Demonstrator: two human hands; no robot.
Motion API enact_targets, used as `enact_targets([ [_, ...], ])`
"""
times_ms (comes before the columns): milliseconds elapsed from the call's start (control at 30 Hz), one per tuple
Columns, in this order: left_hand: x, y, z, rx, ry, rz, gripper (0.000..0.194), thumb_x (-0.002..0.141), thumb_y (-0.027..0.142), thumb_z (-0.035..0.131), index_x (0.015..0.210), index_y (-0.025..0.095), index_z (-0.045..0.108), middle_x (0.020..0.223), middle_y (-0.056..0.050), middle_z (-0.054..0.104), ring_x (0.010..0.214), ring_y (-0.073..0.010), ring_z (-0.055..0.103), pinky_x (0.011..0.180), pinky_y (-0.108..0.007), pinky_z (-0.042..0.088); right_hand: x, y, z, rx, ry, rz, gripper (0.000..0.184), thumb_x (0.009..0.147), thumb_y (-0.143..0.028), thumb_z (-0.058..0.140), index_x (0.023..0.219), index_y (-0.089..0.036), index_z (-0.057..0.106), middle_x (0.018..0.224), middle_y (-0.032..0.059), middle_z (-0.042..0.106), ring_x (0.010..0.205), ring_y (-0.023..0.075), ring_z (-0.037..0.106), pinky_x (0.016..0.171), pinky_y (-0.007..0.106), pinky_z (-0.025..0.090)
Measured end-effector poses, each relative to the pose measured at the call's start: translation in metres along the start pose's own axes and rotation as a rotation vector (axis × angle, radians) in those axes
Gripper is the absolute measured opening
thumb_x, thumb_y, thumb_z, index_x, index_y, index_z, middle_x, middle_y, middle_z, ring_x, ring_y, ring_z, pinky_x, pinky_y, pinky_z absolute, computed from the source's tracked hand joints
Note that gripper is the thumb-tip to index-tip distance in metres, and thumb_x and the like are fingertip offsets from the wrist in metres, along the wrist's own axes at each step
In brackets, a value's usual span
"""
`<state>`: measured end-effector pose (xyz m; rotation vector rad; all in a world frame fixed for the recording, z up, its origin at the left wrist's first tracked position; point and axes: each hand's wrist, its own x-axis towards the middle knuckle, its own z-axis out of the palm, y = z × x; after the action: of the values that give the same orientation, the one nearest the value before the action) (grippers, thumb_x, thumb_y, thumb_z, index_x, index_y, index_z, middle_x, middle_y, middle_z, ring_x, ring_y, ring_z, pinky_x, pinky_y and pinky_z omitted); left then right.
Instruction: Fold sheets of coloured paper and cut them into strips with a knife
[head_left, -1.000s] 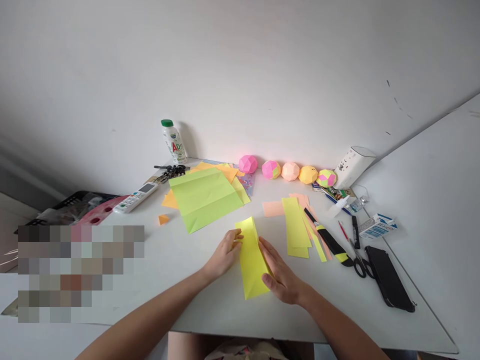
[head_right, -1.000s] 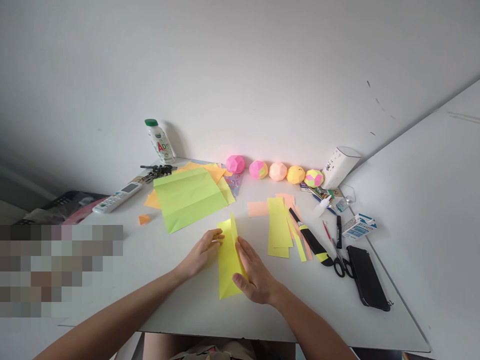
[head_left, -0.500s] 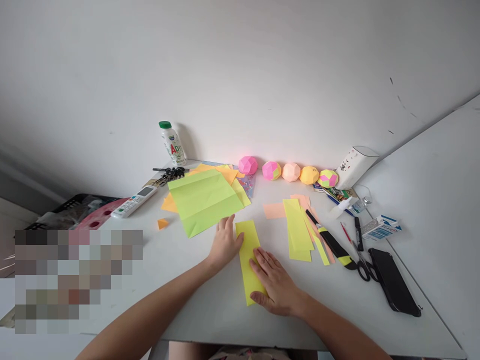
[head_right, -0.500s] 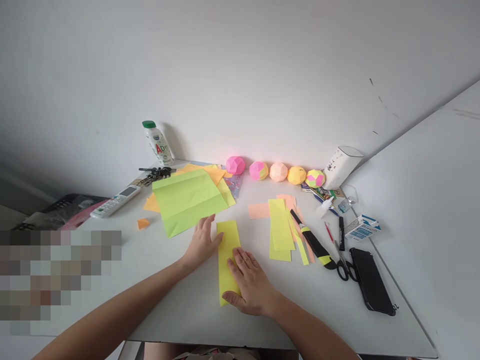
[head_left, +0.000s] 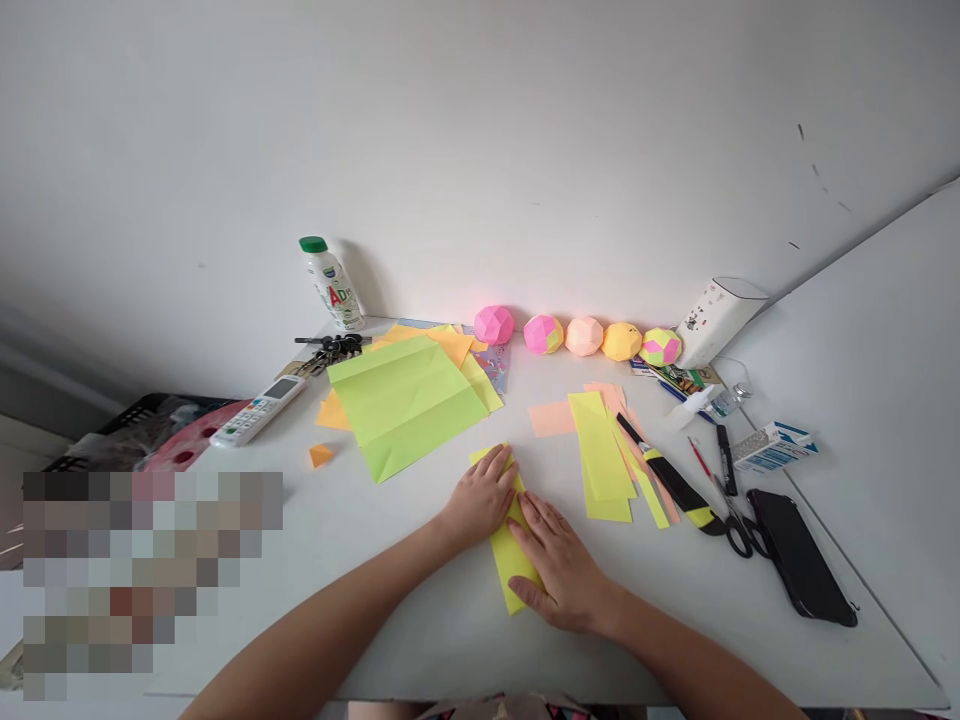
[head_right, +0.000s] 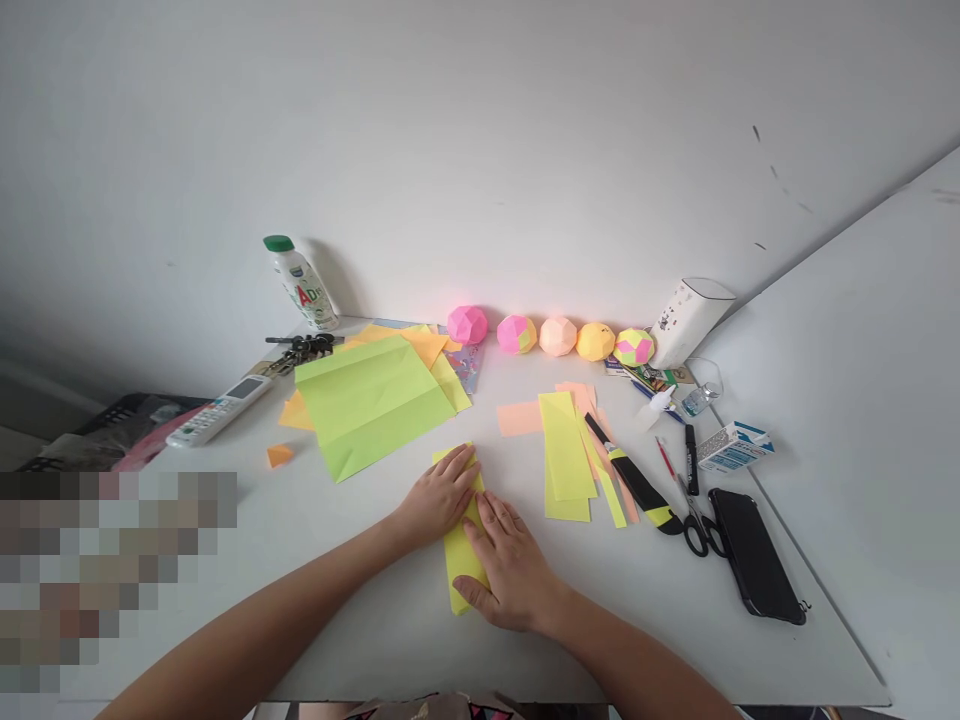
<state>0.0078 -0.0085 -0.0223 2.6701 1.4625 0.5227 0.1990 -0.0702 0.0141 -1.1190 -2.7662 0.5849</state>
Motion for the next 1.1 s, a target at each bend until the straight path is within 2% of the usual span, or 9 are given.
enact_targets([
  [200,0.001,-0.003,-0.002,-0.06,-0.013,-0.046,0.035,0.094,0.026,0.038,0.123,0.015,0.053,0.145,-0.016,0.042,0.138,-0.0306,0.031,0.106,-0.049,0.039,0.006,0.006,-0.022,0.139,-0.152,0.022,0.072,0.094,-0.056,0.036,0.15,-0.012,0.024,0.158,0.0137,0.005,0.144,0.0293,0.0,0.116,0.051,0.015],
  [267,0.001,-0.003,-0.001,-0.077,-0.007,-0.046,0.035,0.094,0.027,0.038,0.123,0.015,0.054,0.144,-0.017,0.041,0.138,-0.031,0.031,0.106,-0.049,0.038,0.01,0.008,-0.025,0.151,-0.173,0.048,0.071,0.095,-0.055,0.033,0.15,-0.011,0.023,0.158,0.0137,0.006,0.144,0.0282,0.002,0.116,0.049,0.016],
  [400,0.001,-0.004,-0.003,-0.045,-0.021,-0.042,0.035,0.094,0.024,0.038,0.123,0.012,0.054,0.143,-0.019,0.042,0.138,-0.0319,0.031,0.106,-0.046,0.038,0.024,0.009,-0.02,0.038,-0.056,0.081,0.066,0.097,-0.048,0.031,0.146,-0.003,0.031,0.155,0.0181,0.021,0.144,0.0278,0.011,0.117,0.047,0.017],
  [567,0.002,-0.005,-0.005,-0.007,-0.045,-0.038,0.037,0.092,0.022,0.039,0.124,0.01,0.054,0.144,-0.02,0.041,0.138,-0.0322,0.031,0.107,-0.045,0.036,0.029,0.007,-0.011,-0.096,0.106,0.016,0.055,0.095,-0.038,0.038,0.135,-0.001,0.047,0.146,0.0203,0.04,0.14,0.0295,0.027,0.115,0.047,0.024],
  [767,0.001,-0.004,-0.009,-0.061,-0.053,-0.058,0.042,0.092,0.036,0.044,0.126,0.012,0.053,0.148,-0.019,0.036,0.14,-0.0329,0.027,0.109,-0.048,0.033,-0.01,-0.002,-0.004,-0.145,0.163,-0.05,0.053,0.09,-0.036,0.049,0.133,-0.005,0.05,0.142,0.0207,0.045,0.137,0.0324,0.033,0.111,0.053,0.033],
  [933,0.0,-0.005,-0.011,-0.08,-0.099,-0.046,0.062,0.087,0.055,0.049,0.13,0.01,0.05,0.15,-0.021,0.031,0.141,-0.0354,0.022,0.11,-0.05,0.029,-0.047,-0.008,0.004,-0.201,0.163,-0.082,0.055,0.09,-0.033,0.05,0.136,-0.004,0.047,0.144,0.021,0.043,0.137,0.0342,0.032,0.108,0.054,0.037],
  [1100,-0.001,-0.007,-0.009,-0.101,-0.123,-0.047,0.077,0.079,0.067,0.052,0.134,0.013,0.047,0.153,-0.018,0.027,0.142,-0.0357,0.018,0.112,-0.048,0.024,-0.069,-0.017,0.011,-0.207,0.256,-0.098,0.049,0.091,-0.029,0.05,0.135,-0.007,0.05,0.137,0.0205,0.051,0.133,0.034,0.039,0.103,0.054,0.043],
])
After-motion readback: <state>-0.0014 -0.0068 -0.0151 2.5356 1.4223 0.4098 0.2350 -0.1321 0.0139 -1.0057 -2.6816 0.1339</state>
